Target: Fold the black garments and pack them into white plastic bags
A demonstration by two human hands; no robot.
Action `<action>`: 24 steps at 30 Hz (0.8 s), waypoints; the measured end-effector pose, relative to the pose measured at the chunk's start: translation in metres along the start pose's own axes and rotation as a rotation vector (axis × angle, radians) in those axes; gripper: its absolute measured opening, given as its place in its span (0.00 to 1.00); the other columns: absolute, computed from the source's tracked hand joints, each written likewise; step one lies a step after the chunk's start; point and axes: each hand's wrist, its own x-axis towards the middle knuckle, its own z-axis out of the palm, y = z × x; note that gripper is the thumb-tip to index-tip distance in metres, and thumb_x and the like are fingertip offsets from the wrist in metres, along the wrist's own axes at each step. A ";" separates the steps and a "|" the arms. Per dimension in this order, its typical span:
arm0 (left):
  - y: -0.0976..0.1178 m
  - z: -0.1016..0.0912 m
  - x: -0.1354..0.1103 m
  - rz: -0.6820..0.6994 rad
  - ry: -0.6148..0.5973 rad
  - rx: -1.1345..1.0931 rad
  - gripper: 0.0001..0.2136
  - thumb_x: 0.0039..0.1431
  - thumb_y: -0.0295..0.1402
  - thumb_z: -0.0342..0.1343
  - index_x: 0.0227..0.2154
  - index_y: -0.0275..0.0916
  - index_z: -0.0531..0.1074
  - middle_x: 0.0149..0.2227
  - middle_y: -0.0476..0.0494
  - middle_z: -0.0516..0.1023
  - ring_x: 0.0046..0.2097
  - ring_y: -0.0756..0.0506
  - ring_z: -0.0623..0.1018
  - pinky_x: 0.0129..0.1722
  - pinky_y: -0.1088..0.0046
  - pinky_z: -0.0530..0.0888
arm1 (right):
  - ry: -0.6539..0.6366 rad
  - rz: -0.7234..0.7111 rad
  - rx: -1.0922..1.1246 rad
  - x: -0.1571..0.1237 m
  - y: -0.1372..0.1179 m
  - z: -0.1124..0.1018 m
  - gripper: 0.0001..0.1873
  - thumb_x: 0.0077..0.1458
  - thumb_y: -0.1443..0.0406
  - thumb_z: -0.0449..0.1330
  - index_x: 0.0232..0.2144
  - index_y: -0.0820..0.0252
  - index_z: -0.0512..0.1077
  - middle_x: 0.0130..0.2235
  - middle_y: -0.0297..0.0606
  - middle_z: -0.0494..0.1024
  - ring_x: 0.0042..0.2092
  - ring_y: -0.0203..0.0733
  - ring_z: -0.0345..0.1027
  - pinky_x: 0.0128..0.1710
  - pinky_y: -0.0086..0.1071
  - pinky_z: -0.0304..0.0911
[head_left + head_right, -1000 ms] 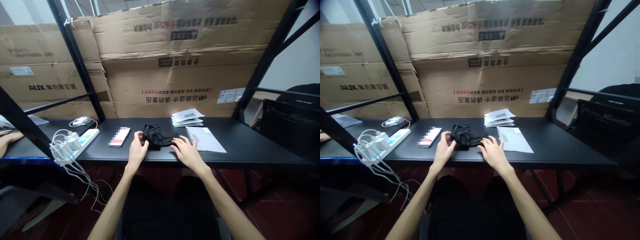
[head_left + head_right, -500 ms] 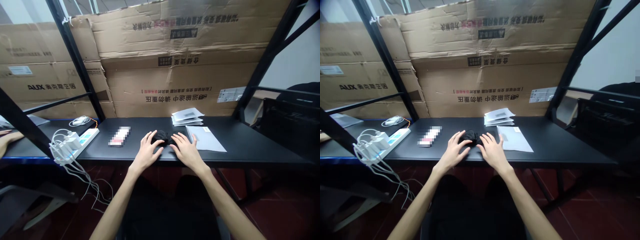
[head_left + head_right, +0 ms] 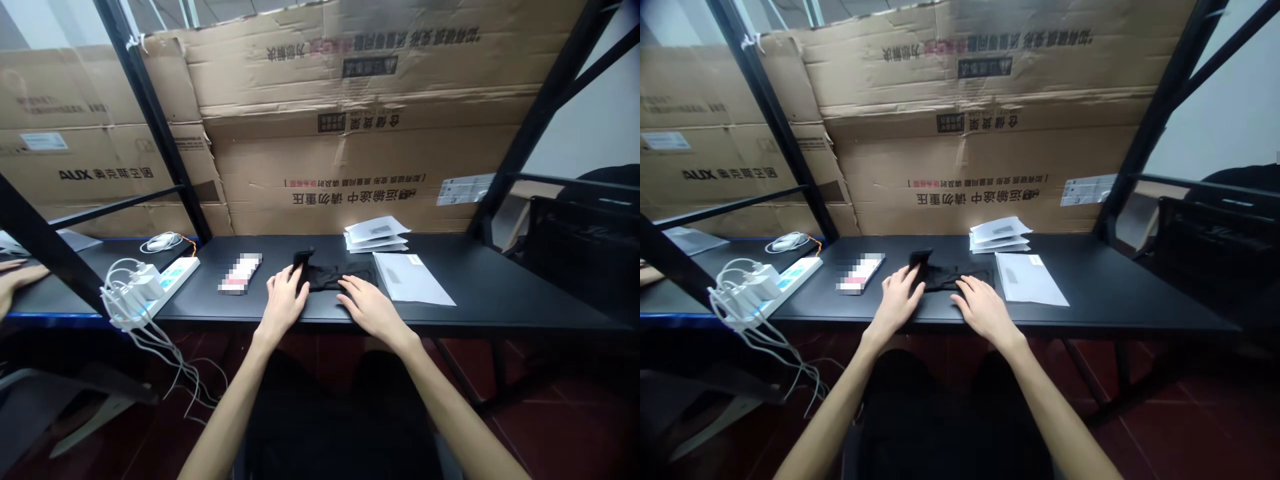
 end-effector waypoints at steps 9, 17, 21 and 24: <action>-0.015 -0.020 -0.002 -0.307 0.118 0.137 0.14 0.75 0.41 0.52 0.50 0.43 0.82 0.47 0.33 0.74 0.56 0.30 0.74 0.63 0.41 0.68 | 0.017 0.046 0.003 0.000 0.002 -0.001 0.25 0.77 0.53 0.52 0.63 0.57 0.77 0.68 0.48 0.77 0.69 0.55 0.70 0.71 0.51 0.65; -0.051 -0.018 0.024 -0.176 0.061 0.062 0.18 0.73 0.38 0.54 0.62 0.43 0.76 0.61 0.32 0.75 0.64 0.30 0.72 0.67 0.47 0.68 | 0.133 0.114 0.001 0.028 0.052 -0.023 0.20 0.75 0.60 0.51 0.58 0.54 0.79 0.59 0.46 0.83 0.61 0.55 0.76 0.62 0.49 0.67; -0.078 -0.019 0.057 -0.131 -0.093 0.082 0.22 0.72 0.40 0.57 0.65 0.42 0.74 0.65 0.32 0.77 0.69 0.29 0.71 0.70 0.46 0.65 | -0.014 0.150 -0.156 0.053 0.088 -0.029 0.18 0.70 0.61 0.58 0.57 0.56 0.80 0.56 0.47 0.85 0.59 0.58 0.77 0.61 0.52 0.64; -0.083 -0.022 0.074 -0.119 -0.210 0.080 0.20 0.68 0.37 0.60 0.61 0.43 0.78 0.62 0.34 0.81 0.66 0.30 0.75 0.70 0.47 0.65 | -0.099 0.150 -0.165 0.065 0.099 -0.025 0.15 0.66 0.61 0.61 0.52 0.54 0.81 0.51 0.45 0.86 0.56 0.56 0.78 0.59 0.51 0.64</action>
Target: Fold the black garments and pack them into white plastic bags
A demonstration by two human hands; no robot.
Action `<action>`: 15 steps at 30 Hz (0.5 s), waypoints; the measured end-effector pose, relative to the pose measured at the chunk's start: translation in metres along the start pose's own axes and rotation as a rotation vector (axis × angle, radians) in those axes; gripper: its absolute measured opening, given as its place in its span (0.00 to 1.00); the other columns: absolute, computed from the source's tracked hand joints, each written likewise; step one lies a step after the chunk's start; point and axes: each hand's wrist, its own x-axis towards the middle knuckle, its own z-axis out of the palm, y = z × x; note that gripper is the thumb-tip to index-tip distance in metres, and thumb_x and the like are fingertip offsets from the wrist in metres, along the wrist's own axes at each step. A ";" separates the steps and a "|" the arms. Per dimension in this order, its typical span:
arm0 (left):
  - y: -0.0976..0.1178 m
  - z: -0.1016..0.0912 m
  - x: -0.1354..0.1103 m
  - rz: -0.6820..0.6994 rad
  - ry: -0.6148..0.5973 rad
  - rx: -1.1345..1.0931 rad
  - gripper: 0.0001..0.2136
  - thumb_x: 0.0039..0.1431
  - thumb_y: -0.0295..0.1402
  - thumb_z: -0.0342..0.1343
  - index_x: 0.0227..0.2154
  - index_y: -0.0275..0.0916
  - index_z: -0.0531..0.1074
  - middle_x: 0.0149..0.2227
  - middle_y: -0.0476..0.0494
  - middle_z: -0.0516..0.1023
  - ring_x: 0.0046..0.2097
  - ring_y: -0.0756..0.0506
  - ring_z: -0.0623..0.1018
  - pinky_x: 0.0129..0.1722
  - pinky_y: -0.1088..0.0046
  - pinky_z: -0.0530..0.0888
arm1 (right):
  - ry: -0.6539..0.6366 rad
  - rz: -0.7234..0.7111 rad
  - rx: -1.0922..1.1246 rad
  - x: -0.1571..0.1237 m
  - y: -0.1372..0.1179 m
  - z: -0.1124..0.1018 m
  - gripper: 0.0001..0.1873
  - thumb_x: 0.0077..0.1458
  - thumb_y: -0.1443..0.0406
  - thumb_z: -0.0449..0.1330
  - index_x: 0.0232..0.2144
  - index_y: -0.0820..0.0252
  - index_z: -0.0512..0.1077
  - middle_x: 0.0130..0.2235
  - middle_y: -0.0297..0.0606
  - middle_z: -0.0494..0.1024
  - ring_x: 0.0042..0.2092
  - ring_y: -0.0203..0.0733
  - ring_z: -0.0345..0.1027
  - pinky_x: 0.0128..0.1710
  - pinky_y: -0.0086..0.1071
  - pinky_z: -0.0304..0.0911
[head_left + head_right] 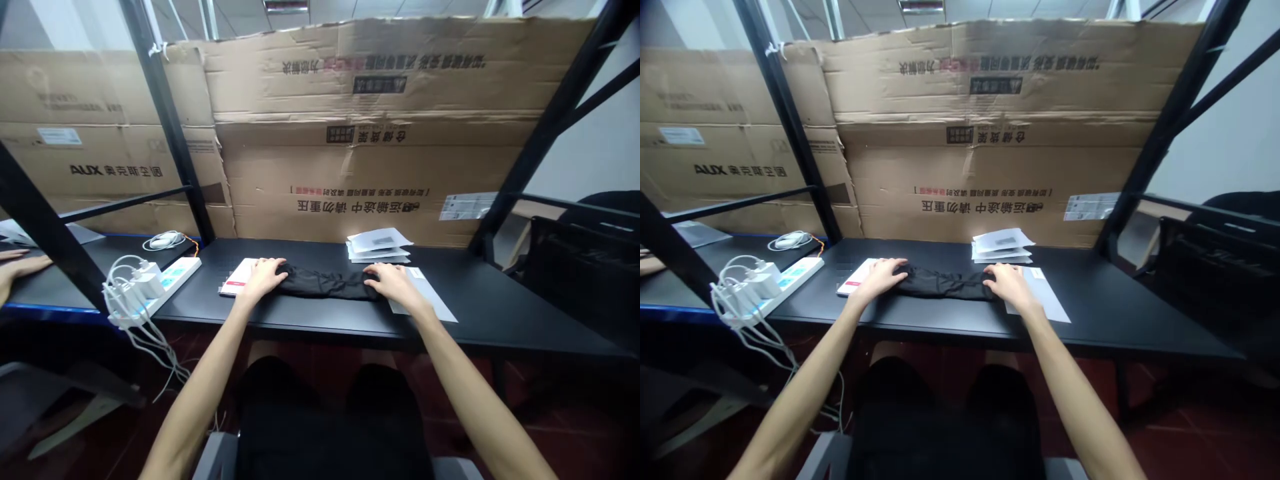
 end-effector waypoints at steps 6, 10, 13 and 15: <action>0.009 -0.009 -0.001 0.032 0.055 -0.129 0.24 0.63 0.25 0.58 0.61 0.45 0.78 0.50 0.42 0.85 0.56 0.39 0.82 0.67 0.53 0.68 | 0.080 0.017 0.067 0.000 -0.006 -0.005 0.15 0.60 0.64 0.61 0.47 0.51 0.82 0.48 0.42 0.85 0.54 0.57 0.75 0.56 0.51 0.61; 0.010 -0.026 -0.023 0.124 0.113 -0.184 0.18 0.64 0.29 0.57 0.54 0.47 0.83 0.49 0.44 0.84 0.54 0.40 0.82 0.66 0.55 0.70 | 0.120 -0.033 0.150 -0.020 -0.013 -0.025 0.15 0.58 0.66 0.58 0.44 0.50 0.82 0.41 0.39 0.82 0.49 0.53 0.74 0.56 0.49 0.61; 0.005 -0.044 -0.050 0.165 0.116 -0.240 0.13 0.65 0.35 0.57 0.47 0.46 0.85 0.49 0.43 0.84 0.54 0.38 0.81 0.67 0.54 0.71 | 0.122 -0.110 0.195 -0.047 -0.015 -0.041 0.16 0.58 0.66 0.56 0.44 0.50 0.81 0.38 0.37 0.80 0.47 0.50 0.74 0.58 0.49 0.61; 0.000 -0.055 -0.069 0.209 0.030 -0.294 0.13 0.66 0.37 0.56 0.45 0.47 0.85 0.49 0.42 0.83 0.54 0.38 0.80 0.64 0.57 0.73 | 0.081 -0.163 0.207 -0.067 -0.015 -0.048 0.18 0.58 0.67 0.55 0.44 0.50 0.81 0.37 0.37 0.79 0.45 0.49 0.74 0.62 0.51 0.60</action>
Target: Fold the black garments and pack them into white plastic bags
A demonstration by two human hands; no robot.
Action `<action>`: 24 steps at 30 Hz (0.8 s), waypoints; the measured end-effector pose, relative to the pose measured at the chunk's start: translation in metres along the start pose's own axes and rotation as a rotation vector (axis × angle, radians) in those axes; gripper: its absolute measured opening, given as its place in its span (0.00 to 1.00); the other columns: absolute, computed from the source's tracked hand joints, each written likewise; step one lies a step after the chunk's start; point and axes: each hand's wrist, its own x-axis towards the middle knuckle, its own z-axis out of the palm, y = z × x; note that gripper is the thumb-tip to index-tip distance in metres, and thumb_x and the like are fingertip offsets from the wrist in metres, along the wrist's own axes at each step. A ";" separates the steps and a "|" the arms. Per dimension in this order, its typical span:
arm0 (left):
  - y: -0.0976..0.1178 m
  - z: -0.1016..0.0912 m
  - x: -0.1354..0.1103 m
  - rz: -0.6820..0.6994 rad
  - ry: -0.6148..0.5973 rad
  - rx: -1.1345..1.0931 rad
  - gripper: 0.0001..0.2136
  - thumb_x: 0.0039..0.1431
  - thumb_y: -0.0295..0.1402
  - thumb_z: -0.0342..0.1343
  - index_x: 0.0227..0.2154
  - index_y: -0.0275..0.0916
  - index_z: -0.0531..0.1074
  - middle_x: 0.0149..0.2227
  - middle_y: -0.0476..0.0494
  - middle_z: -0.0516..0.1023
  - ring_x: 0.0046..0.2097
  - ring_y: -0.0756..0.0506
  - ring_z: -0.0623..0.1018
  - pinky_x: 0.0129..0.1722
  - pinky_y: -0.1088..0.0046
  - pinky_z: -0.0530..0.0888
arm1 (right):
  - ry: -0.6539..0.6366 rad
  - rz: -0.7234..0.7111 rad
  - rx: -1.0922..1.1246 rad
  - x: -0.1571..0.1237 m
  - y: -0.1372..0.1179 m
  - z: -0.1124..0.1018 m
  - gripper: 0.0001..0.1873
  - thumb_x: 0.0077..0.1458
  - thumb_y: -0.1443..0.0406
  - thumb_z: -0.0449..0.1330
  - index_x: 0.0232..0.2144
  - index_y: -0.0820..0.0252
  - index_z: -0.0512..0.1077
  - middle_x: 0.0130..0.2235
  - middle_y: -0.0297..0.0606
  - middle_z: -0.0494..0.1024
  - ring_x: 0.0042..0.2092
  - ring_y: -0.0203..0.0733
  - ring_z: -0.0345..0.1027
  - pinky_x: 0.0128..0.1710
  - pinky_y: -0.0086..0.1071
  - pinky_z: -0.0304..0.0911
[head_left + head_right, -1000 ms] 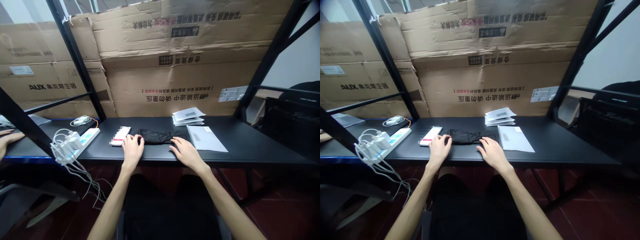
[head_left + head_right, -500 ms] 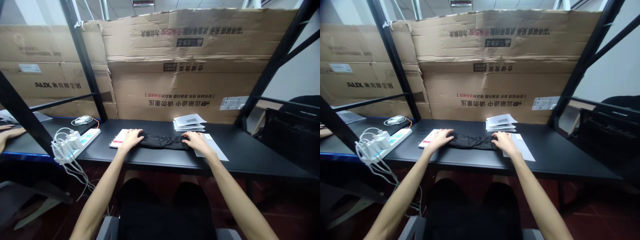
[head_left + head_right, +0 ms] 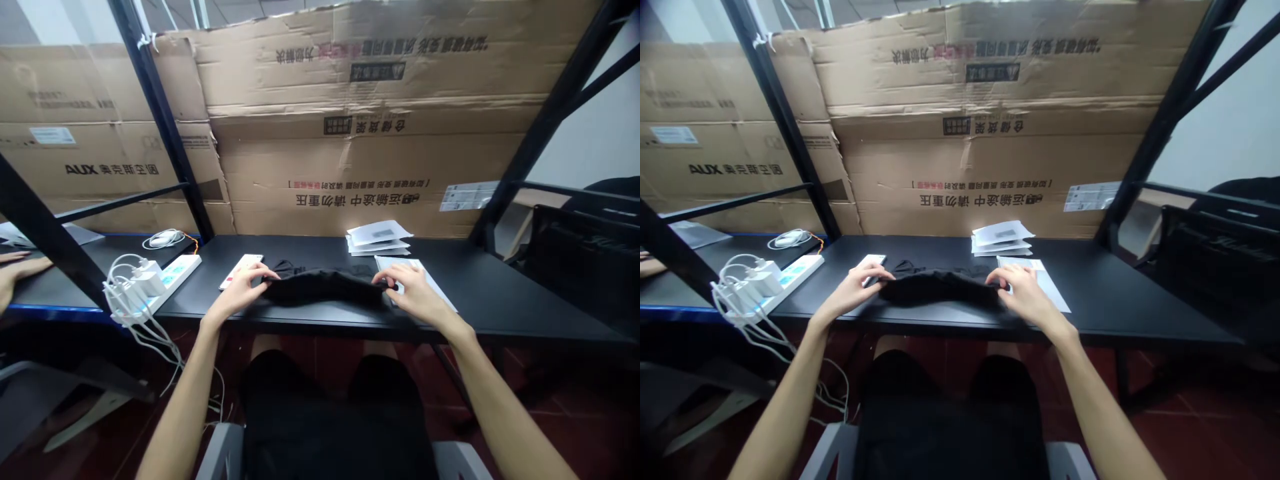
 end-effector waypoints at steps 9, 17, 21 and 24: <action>0.004 -0.007 -0.037 -0.016 -0.188 0.129 0.18 0.60 0.30 0.51 0.41 0.50 0.86 0.53 0.43 0.80 0.61 0.37 0.76 0.74 0.49 0.62 | -0.286 -0.021 0.095 -0.054 -0.004 -0.006 0.16 0.71 0.49 0.58 0.49 0.45 0.81 0.42 0.40 0.80 0.49 0.54 0.75 0.65 0.57 0.61; 0.029 0.009 0.024 0.150 -0.123 0.142 0.13 0.70 0.34 0.54 0.47 0.50 0.83 0.52 0.44 0.81 0.57 0.39 0.79 0.64 0.61 0.73 | -0.087 -0.060 -0.040 -0.001 0.017 -0.002 0.17 0.73 0.53 0.55 0.49 0.47 0.82 0.49 0.41 0.83 0.55 0.55 0.75 0.64 0.57 0.60; 0.031 0.035 0.061 0.157 -0.238 0.259 0.12 0.62 0.35 0.66 0.49 0.51 0.84 0.56 0.43 0.82 0.58 0.36 0.79 0.63 0.60 0.73 | -0.113 -0.085 -0.275 0.035 0.029 0.013 0.13 0.66 0.63 0.61 0.49 0.52 0.82 0.53 0.45 0.83 0.58 0.58 0.72 0.59 0.55 0.60; 0.026 0.051 0.074 0.197 -0.308 0.291 0.11 0.62 0.34 0.67 0.47 0.48 0.85 0.54 0.42 0.84 0.55 0.36 0.82 0.59 0.61 0.75 | -0.159 -0.130 -0.346 0.046 0.035 0.023 0.09 0.65 0.65 0.62 0.44 0.55 0.82 0.50 0.45 0.83 0.55 0.56 0.72 0.57 0.51 0.60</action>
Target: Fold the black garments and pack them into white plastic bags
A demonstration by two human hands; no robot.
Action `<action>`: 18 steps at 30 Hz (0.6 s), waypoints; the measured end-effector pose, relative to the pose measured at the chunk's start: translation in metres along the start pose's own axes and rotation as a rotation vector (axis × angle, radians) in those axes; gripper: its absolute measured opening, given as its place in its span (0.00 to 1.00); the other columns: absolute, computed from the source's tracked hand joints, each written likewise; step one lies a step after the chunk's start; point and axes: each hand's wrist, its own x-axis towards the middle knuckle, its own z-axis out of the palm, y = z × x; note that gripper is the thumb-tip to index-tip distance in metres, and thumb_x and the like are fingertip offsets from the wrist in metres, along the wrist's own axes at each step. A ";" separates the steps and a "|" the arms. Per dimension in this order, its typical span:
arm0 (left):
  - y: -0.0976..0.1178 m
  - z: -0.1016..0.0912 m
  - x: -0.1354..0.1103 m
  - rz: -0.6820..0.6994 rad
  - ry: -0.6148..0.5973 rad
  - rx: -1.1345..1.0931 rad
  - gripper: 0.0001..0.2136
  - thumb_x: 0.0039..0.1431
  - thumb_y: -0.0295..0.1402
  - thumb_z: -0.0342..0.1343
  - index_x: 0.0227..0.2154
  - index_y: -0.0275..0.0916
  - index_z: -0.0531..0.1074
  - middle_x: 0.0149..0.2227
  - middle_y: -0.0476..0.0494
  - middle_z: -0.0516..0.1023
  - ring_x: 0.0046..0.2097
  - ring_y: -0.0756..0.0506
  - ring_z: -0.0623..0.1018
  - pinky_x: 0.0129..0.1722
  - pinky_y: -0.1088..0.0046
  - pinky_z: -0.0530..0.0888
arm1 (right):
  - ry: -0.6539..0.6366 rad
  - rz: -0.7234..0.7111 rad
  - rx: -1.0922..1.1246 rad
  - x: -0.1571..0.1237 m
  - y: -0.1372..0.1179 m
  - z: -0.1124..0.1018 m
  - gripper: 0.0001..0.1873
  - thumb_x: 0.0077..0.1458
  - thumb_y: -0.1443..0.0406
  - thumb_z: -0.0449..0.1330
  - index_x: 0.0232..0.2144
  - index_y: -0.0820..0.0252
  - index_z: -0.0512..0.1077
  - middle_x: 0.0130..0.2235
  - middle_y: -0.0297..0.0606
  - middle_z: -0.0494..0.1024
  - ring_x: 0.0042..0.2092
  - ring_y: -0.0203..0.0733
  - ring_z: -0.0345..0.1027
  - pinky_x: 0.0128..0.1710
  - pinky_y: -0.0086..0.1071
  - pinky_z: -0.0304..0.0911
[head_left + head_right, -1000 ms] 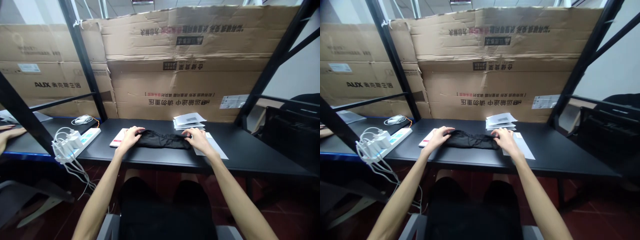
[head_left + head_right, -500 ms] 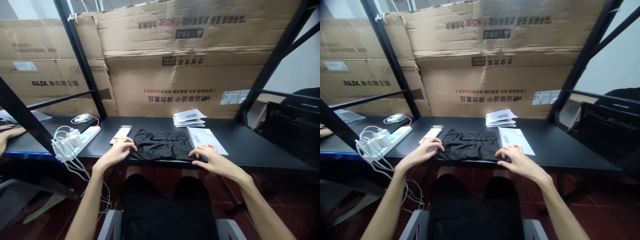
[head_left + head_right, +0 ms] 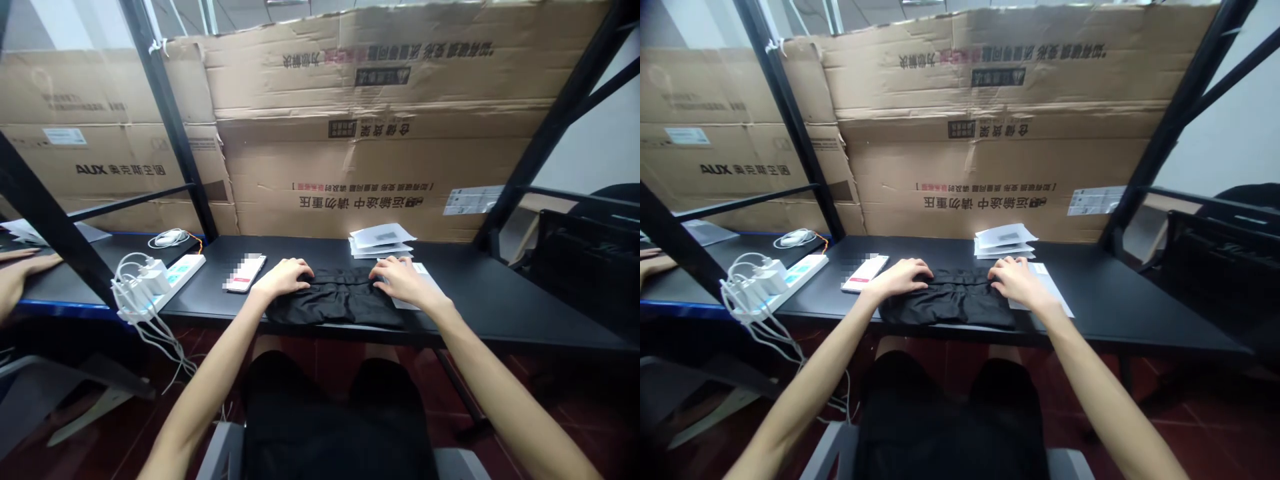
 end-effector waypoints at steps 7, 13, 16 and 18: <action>-0.006 0.007 0.010 0.020 -0.031 0.123 0.08 0.69 0.34 0.61 0.45 0.44 0.84 0.51 0.43 0.84 0.52 0.38 0.83 0.54 0.64 0.76 | 0.010 -0.005 -0.053 0.003 0.007 0.012 0.07 0.68 0.64 0.61 0.45 0.55 0.79 0.51 0.45 0.82 0.55 0.56 0.73 0.54 0.48 0.60; -0.014 0.004 0.008 0.033 -0.045 -0.023 0.11 0.68 0.34 0.63 0.50 0.44 0.82 0.54 0.41 0.82 0.55 0.39 0.82 0.58 0.65 0.76 | -0.039 -0.008 -0.064 0.009 0.006 0.010 0.08 0.70 0.64 0.58 0.43 0.56 0.78 0.52 0.46 0.82 0.56 0.58 0.72 0.54 0.48 0.60; -0.017 0.003 0.005 0.028 -0.039 -0.033 0.09 0.67 0.33 0.62 0.48 0.43 0.83 0.53 0.41 0.82 0.54 0.39 0.82 0.58 0.65 0.77 | -0.040 -0.007 -0.045 0.009 0.003 0.008 0.09 0.70 0.65 0.56 0.41 0.56 0.78 0.50 0.46 0.82 0.54 0.57 0.73 0.53 0.47 0.60; -0.017 0.005 0.004 0.029 -0.014 -0.011 0.07 0.68 0.32 0.61 0.45 0.44 0.82 0.51 0.42 0.82 0.52 0.40 0.82 0.55 0.65 0.77 | -0.028 0.000 -0.015 0.008 0.001 0.008 0.09 0.69 0.65 0.55 0.39 0.56 0.77 0.50 0.47 0.83 0.54 0.56 0.73 0.51 0.45 0.60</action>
